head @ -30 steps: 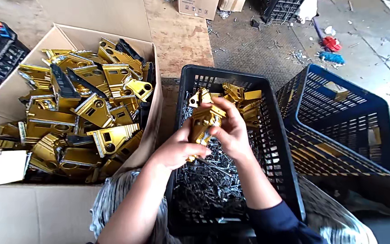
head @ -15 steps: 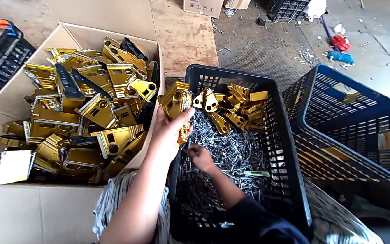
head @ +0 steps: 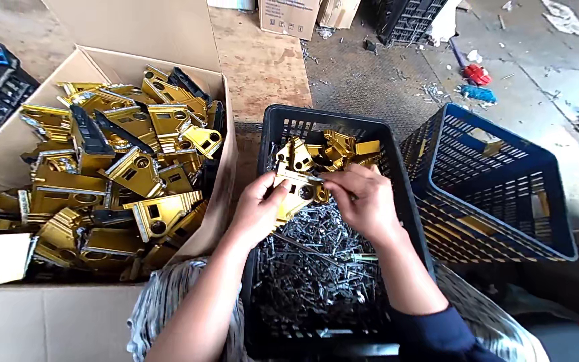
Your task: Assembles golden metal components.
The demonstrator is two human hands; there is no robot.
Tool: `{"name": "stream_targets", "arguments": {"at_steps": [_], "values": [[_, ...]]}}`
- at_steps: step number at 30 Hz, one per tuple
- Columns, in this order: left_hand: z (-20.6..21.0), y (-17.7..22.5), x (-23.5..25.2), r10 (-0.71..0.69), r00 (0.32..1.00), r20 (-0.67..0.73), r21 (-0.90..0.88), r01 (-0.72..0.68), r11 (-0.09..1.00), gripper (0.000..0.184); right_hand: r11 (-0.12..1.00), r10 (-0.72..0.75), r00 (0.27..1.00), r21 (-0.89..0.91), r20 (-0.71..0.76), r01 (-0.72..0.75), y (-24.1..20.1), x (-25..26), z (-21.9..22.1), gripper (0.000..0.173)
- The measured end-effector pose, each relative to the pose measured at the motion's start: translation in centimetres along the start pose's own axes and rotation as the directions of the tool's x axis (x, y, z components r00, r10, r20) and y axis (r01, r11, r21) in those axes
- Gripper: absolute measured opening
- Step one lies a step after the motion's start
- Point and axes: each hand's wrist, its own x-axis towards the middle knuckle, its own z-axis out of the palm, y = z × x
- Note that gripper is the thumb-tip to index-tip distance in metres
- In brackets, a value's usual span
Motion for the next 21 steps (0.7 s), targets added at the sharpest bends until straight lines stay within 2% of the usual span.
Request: {"name": "stream_targets", "arguments": {"at_steps": [5,8,10,13,15,17,19,20,21], "values": [[0.4,-0.2,-0.3,0.018,0.996,0.086,0.032,-0.021,0.999,0.023,0.998,-0.051,0.998,-0.045,-0.03,0.05,-0.7,-0.2,2.6,0.022],[1.0,-0.5,-0.4,0.019,1.0,-0.007,0.095,-0.018,0.995,0.03,0.993,-0.059,0.996,-0.108,-0.061,0.052,-1.5,-0.6,3.8,0.021],[1.3,-0.4,-0.3,0.038,0.993,-0.107,0.135,-0.023,0.991,0.032,0.995,-0.013,1.0,-0.099,-0.029,0.01,-2.2,-0.7,3.7,0.025],[0.9,0.5,-0.3,0.152,0.961,-0.232,0.229,-0.098,0.969,0.032,0.983,0.155,0.983,0.08,0.095,-0.163,-2.8,-0.8,2.3,0.038],[0.7,0.6,-0.4,0.262,0.933,-0.248,0.275,-0.192,0.942,0.031,0.947,0.224,0.965,0.202,0.139,-0.249,-2.1,-1.1,1.9,0.038],[0.2,0.4,-0.1,0.352,0.918,-0.18,0.249,-0.304,0.92,0.028,0.9,0.212,0.965,0.354,0.153,-0.254,-1.2,-1.5,1.9,0.035],[-0.7,0.3,0.0,0.382,0.923,-0.039,0.067,-0.379,0.923,0.025,0.786,0.163,0.971,0.572,0.176,-0.236,-0.5,-2.0,1.7,0.037],[-0.9,0.3,-0.1,0.378,0.925,0.042,-0.048,-0.376,0.925,0.026,0.706,0.135,0.97,0.668,0.201,-0.237,-0.4,-2.1,1.5,0.052],[-0.8,0.3,-0.3,0.374,0.92,0.114,-0.153,-0.356,0.922,0.027,0.587,0.101,0.968,0.771,0.232,-0.246,-0.5,-2.3,1.5,0.074]]}}
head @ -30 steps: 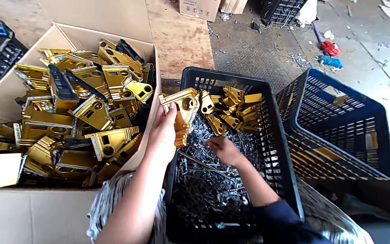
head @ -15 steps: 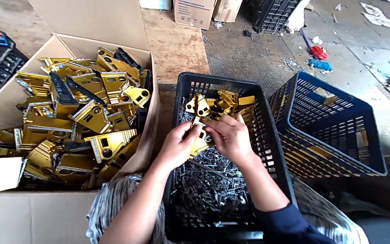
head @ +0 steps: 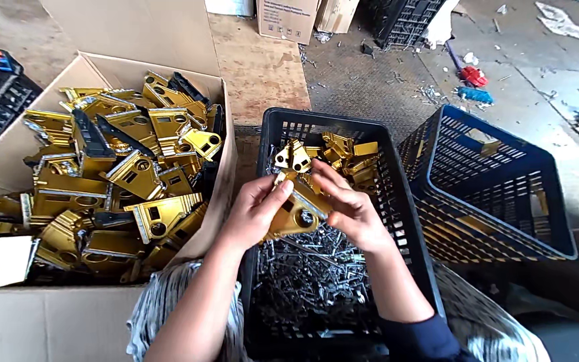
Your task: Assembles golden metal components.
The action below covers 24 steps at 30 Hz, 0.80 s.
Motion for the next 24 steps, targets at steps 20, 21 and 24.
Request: {"name": "stream_targets", "arguments": {"at_steps": [20,21,24], "values": [[1.3,-1.2,-0.1,-0.315,0.93,0.187,0.016,0.318,0.948,0.057,0.94,0.119,0.974,-0.293,-0.192,-0.173,-0.4,-0.2,1.8,0.021],[1.4,-1.2,-0.1,-0.316,0.93,0.187,0.018,0.319,0.948,0.056,0.938,0.137,0.964,-0.285,-0.226,-0.2,-0.4,-0.2,1.9,0.013],[1.6,-1.0,0.0,-0.327,0.926,0.187,-0.033,0.338,0.941,0.058,0.932,0.071,0.955,-0.323,-0.287,-0.167,-0.7,-0.2,1.9,0.011]]}}
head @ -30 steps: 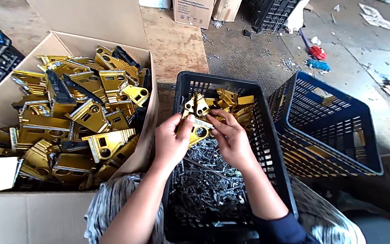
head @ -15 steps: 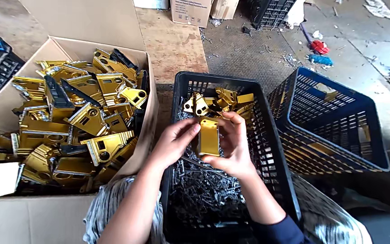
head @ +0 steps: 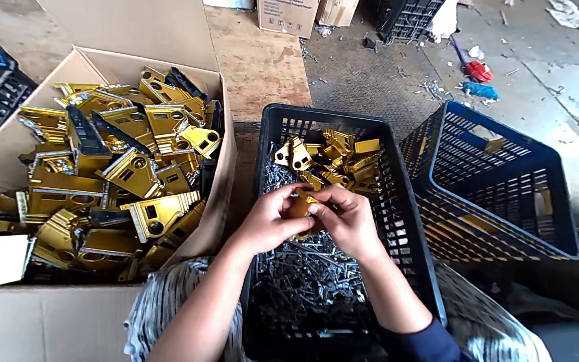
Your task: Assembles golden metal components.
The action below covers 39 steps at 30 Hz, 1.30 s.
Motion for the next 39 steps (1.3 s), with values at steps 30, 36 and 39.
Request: {"name": "stream_targets", "arguments": {"at_steps": [30,36,39], "values": [[1.0,0.2,1.5,0.045,0.862,-0.505,-0.31,-0.23,0.922,0.073,0.721,0.351,0.936,-0.625,-0.042,-0.299,5.0,-9.9,-2.3,0.031],[1.6,-0.5,1.4,0.032,0.889,-0.457,-0.301,-0.189,0.935,0.076,0.84,-0.133,0.971,-0.543,-0.2,0.003,1.9,-6.3,-1.6,0.033],[1.5,-0.9,1.5,-0.053,0.873,-0.484,-0.335,-0.13,0.933,0.073,0.79,0.019,0.998,-0.612,-0.058,-0.05,1.8,-5.2,-1.1,0.03]]}}
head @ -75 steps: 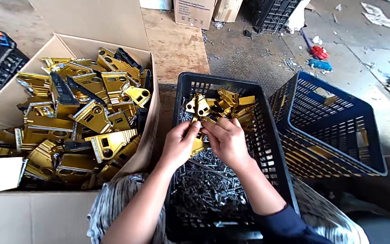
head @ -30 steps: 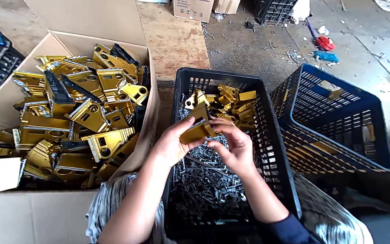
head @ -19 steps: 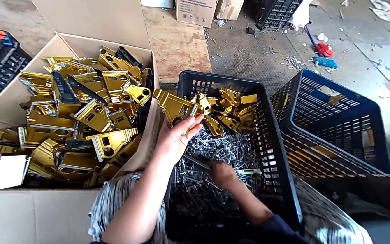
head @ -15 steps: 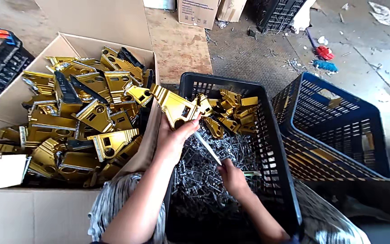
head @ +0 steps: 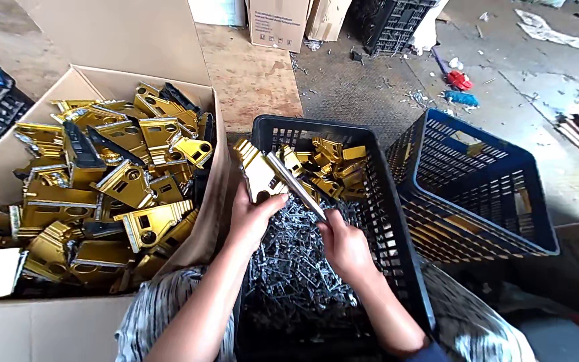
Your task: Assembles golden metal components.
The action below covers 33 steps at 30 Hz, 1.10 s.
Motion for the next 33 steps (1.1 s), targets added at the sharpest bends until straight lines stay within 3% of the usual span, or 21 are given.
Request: {"name": "stream_targets", "arguments": {"at_steps": [2,4,6,9,10,12,14,15,17,20,22,24,25,27,29,31,33], "values": [[0.1,0.0,0.0,-0.014,1.0,-0.011,-0.032,0.014,0.999,0.072,0.988,-0.087,0.974,0.109,-0.209,0.112,-0.5,-0.1,0.0,0.037],[0.0,0.0,-0.2,-0.034,0.999,0.011,-0.021,0.034,0.999,0.071,0.985,-0.066,0.968,0.139,-0.24,0.102,-0.9,-0.5,0.7,0.038],[-0.2,-0.3,-0.2,-0.074,0.997,0.002,0.041,0.074,0.996,0.071,0.991,0.09,0.995,0.095,0.031,-0.093,-0.7,-0.7,1.8,0.031],[-0.6,-0.3,0.8,-0.156,0.973,-0.17,-0.001,0.158,0.987,0.069,0.932,0.319,0.894,0.07,0.314,-0.357,0.7,-1.1,3.2,0.033],[-1.0,0.1,1.1,-0.16,0.958,-0.239,-0.049,0.153,0.987,0.069,0.901,0.386,0.819,0.017,0.424,-0.433,1.0,-1.5,3.4,0.034],[-2.5,1.7,1.6,-0.115,0.923,-0.368,-0.146,0.065,0.987,0.06,0.856,0.478,0.576,-0.205,0.664,-0.474,1.5,-2.4,4.3,0.037],[-4.7,4.6,2.3,0.04,0.885,-0.464,-0.201,-0.15,0.968,0.053,0.853,0.496,0.365,-0.364,0.788,-0.373,2.3,-2.9,5.5,0.041],[-5.8,6.2,2.3,0.145,0.85,-0.506,-0.206,-0.282,0.937,0.048,0.857,0.5,0.317,-0.405,0.806,-0.319,2.7,-2.8,5.9,0.041],[-7.8,8.5,2.2,0.292,0.77,-0.567,-0.178,-0.46,0.87,0.047,0.867,0.492,0.358,-0.409,0.794,-0.285,2.9,-1.6,6.4,0.043],[-8.5,9.0,3.0,0.233,0.732,-0.64,-0.242,-0.48,0.843,0.065,0.866,0.499,0.505,-0.396,0.704,-0.305,2.7,4.2,7.7,0.04],[-7.6,8.5,3.3,0.163,0.772,-0.615,-0.259,-0.393,0.882,0.071,0.881,0.472,0.655,-0.333,0.59,-0.335,4.0,7.7,10.2,0.039],[-6.7,7.8,3.3,0.151,0.842,-0.518,-0.204,-0.293,0.934,0.064,0.918,0.393,0.79,-0.252,0.471,-0.306,6.3,10.1,13.4,0.05],[-6.5,7.4,3.4,0.142,0.873,-0.467,-0.183,-0.252,0.95,0.056,0.927,0.366,0.81,-0.255,0.459,-0.274,7.4,10.8,14.6,0.06],[-5.9,6.8,3.7,0.07,0.912,-0.403,-0.167,-0.148,0.975,0.048,0.919,0.37,0.767,-0.328,0.524,-0.22,8.9,11.6,16.1,0.083],[-5.3,6.3,4.0,-0.041,0.926,-0.375,-0.154,-0.018,0.988,0.044,0.901,0.404,0.732,-0.377,0.548,-0.215,9.4,12.0,16.0,0.092],[-4.7,5.9,4.1,-0.16,0.921,-0.354,-0.155,0.111,0.982,0.047,0.915,0.395,0.769,-0.292,0.502,-0.279,8.3,12.5,13.8,0.079],[-4.0,5.4,4.1,-0.28,0.897,-0.343,-0.163,0.237,0.958,0.06,0.95,0.288,0.892,0.018,0.347,-0.313,6.1,12.3,10.3,0.052]]}}
